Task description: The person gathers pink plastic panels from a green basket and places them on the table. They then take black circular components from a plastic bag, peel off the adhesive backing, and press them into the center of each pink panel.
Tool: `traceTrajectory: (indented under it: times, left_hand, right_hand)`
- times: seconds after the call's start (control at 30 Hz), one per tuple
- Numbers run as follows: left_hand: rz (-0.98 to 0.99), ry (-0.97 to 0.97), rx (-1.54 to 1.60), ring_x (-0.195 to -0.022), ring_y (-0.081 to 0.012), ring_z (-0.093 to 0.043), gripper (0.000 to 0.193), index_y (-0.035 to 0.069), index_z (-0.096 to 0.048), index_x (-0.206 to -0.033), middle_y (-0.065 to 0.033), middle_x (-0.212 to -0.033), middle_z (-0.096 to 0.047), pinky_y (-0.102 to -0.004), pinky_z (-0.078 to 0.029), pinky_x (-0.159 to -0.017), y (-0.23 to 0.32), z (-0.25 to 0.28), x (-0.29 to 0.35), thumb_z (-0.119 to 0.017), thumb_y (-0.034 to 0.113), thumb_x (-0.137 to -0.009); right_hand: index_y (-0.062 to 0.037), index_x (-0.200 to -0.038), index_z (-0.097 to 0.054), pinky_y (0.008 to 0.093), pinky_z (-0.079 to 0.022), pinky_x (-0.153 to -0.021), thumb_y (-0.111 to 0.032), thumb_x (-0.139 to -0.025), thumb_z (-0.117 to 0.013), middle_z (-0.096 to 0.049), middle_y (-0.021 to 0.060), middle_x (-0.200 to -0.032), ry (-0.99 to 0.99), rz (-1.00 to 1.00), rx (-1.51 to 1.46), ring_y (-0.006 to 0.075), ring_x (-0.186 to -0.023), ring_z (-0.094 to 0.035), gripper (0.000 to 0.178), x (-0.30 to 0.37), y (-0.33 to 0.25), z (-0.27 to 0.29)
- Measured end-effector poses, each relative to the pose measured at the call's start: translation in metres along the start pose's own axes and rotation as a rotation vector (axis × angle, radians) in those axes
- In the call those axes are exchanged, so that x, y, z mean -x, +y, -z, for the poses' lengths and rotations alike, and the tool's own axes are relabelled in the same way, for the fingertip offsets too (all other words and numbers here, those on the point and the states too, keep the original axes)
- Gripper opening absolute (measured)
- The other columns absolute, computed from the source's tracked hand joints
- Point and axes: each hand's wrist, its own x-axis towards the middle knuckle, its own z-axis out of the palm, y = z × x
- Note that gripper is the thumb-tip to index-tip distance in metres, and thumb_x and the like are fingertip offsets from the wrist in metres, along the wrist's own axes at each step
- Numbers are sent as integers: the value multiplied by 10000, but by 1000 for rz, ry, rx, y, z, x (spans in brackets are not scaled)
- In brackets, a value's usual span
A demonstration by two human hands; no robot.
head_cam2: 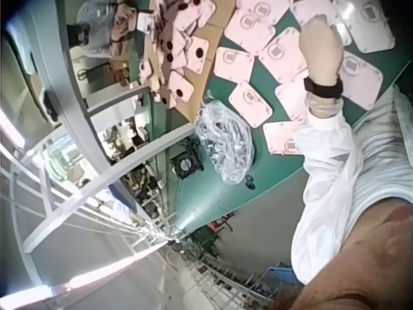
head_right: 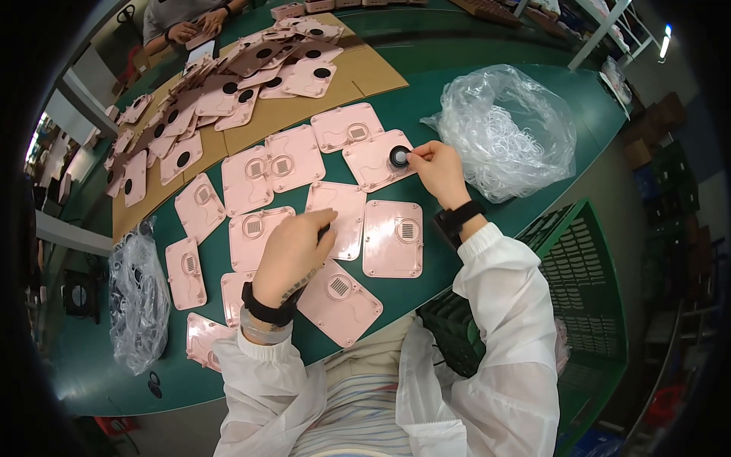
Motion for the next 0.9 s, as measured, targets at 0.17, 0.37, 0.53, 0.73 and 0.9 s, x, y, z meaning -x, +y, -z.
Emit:
traceTrajectory:
  times: [0.17,0.37,0.53,0.73,0.9]
  left_hand:
    - [20,-215,-134,-792,-358,-618,332,6,-624,-1098,-211,-869,-642,-415,-489,-684,8,-1,1,-601,171,-811]
    - [25,-204,-174,-780,-348,-623,358,-3,-615,-1107,-202,-863,-646,-406,-492,-679,7,2,3,-620,194,-808]
    - [-4,-163,-183,-758,-335,-629,292,-21,-615,-998,-191,-816,-634,-400,-501,-649,5,1,4,-641,186,-795]
    - [-25,-138,-187,-746,-325,-633,259,-25,-616,-942,-184,-791,-628,-396,-505,-632,4,0,4,-648,181,-790]
    - [65,-213,-197,-794,-345,-626,380,-8,-611,-1111,-202,-872,-650,-402,-497,-684,8,3,2,-635,212,-803]
  right_hand:
    - [33,-844,-660,269,-470,-608,-114,-778,-695,-658,82,-729,-20,-58,86,146,-644,-601,165,-7,12,-3]
    - [33,-831,-667,281,-478,-621,-114,-780,-694,-659,96,-729,-35,-50,125,161,-648,-607,158,-4,7,-7]
    - [48,-877,-646,233,-441,-594,-95,-803,-686,-645,66,-768,-76,-67,150,107,-667,-568,166,-5,7,-5]
    - [47,-874,-645,231,-444,-603,-94,-803,-685,-646,66,-775,-79,-66,164,107,-675,-569,163,-4,3,-5]
    - [46,-878,-642,230,-442,-603,-95,-805,-684,-646,64,-778,-74,-81,140,106,-678,-569,164,-6,6,-4]
